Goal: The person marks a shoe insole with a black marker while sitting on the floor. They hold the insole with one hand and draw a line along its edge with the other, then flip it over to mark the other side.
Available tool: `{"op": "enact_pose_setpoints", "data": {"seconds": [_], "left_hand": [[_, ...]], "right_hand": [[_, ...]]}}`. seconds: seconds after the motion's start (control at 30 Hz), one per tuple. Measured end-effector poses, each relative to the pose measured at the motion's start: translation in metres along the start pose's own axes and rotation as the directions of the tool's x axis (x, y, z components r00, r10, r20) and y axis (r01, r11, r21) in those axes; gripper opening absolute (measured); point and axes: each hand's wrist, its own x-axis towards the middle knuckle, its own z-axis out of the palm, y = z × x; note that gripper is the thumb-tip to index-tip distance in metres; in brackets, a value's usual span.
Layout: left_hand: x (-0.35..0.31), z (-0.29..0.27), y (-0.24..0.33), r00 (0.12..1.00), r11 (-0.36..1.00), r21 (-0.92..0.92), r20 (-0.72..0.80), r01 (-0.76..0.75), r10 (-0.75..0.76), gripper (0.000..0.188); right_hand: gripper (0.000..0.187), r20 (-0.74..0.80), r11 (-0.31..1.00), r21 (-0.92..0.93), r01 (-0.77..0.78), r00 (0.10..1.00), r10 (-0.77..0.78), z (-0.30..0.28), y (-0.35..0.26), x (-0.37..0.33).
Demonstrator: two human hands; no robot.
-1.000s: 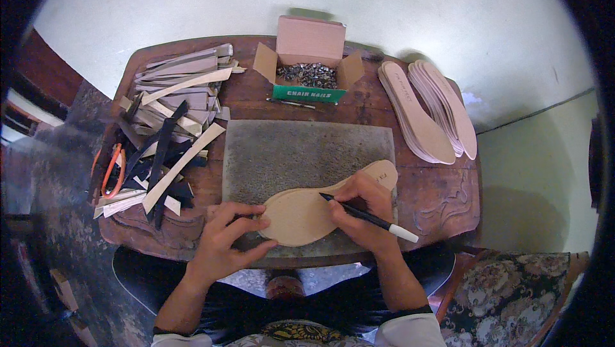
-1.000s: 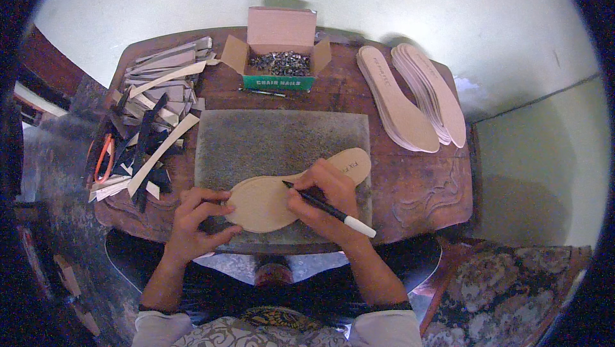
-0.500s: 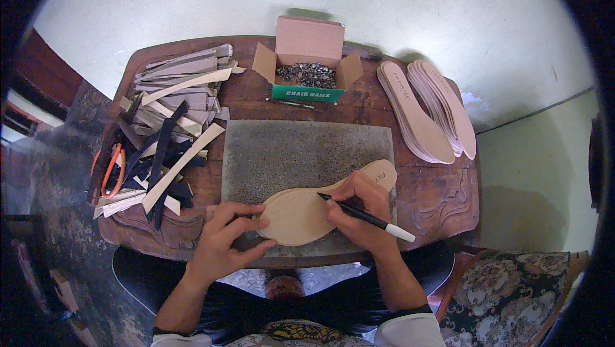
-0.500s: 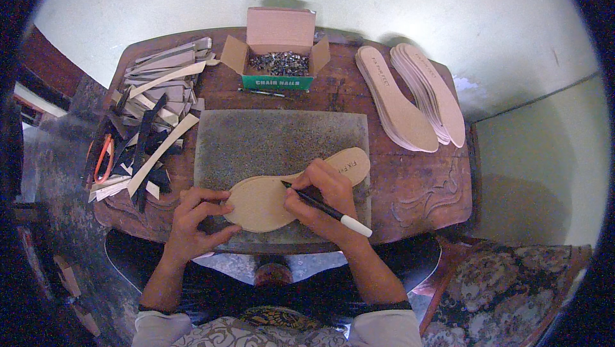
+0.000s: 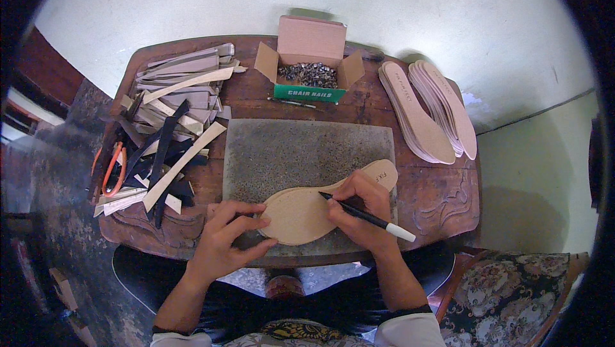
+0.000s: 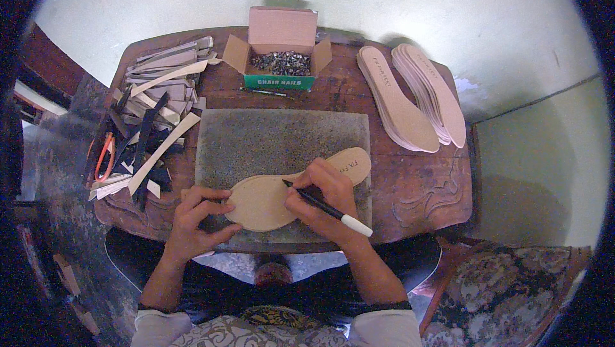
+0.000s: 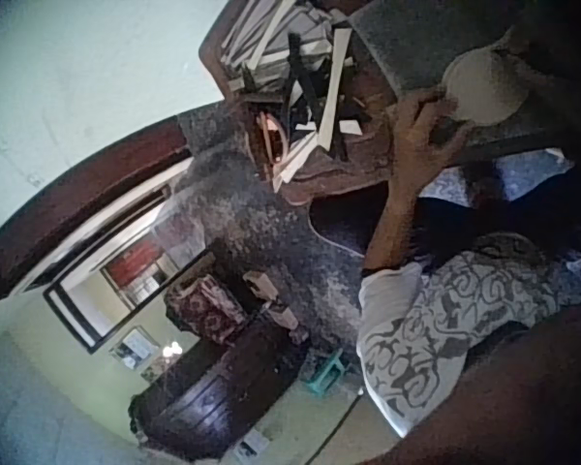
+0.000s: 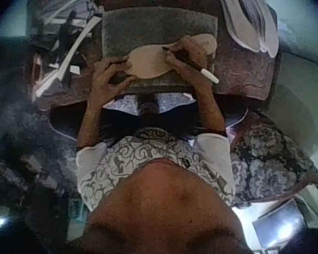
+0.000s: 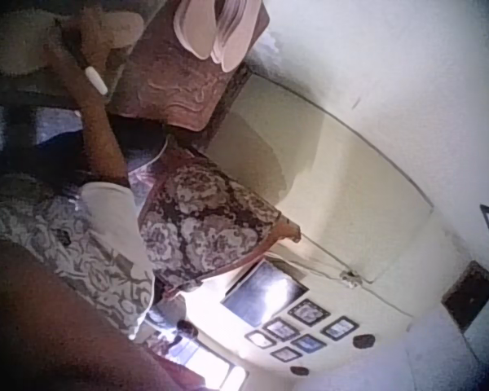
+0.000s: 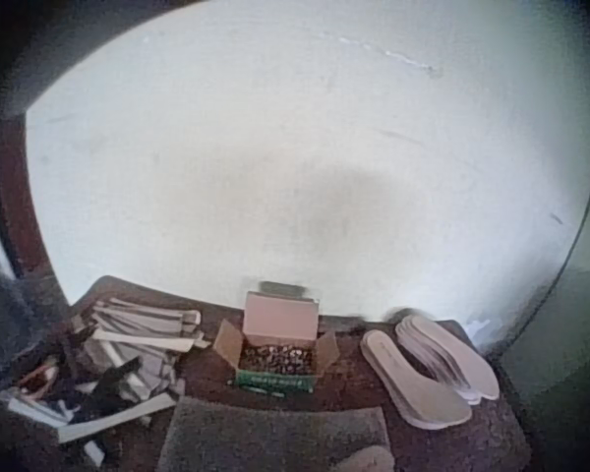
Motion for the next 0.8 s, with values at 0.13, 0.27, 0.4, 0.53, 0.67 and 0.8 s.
{"op": "enact_pose_setpoints", "data": {"seconds": [0.13,0.27,0.4,0.53,0.67,0.8], "left_hand": [[0.0008,-0.0013,0.0003,1.000,1.000,0.022,0.004,-0.014,0.014,0.040],[0.0003,0.0007,-0.0002,1.000,1.000,-0.021,-0.016,0.003,-0.003,0.039],[0.0014,0.0000,-0.0002,1.000,1.000,0.010,-0.002,-0.015,0.015,0.039],[0.0020,-0.0008,0.0005,1.000,1.000,0.011,0.003,-0.015,0.015,0.039],[0.0013,-0.0003,0.0013,1.000,1.000,-0.013,-0.007,-0.009,0.009,0.039],[0.0028,-0.0010,0.0018,1.000,1.000,0.002,0.004,-0.016,0.016,0.038]], "right_hand": [[0.016,-0.006,1.000,-0.010,0.015,1.000,-0.015,0.0003,0.0010,0.0005],[0.016,0.000,1.000,0.004,-0.001,1.000,0.001,0.0009,0.0004,0.0006],[0.016,-0.010,1.000,0.014,0.009,1.000,-0.009,0.0006,0.0020,0.0006],[0.016,-0.010,1.000,0.007,0.007,1.000,-0.007,0.0001,0.0004,0.0008],[0.016,-0.008,0.999,0.027,0.017,1.000,-0.017,0.0003,0.0001,0.0007],[0.017,-0.008,0.999,0.034,0.002,1.000,-0.002,0.0004,0.0030,-0.0015]]}}
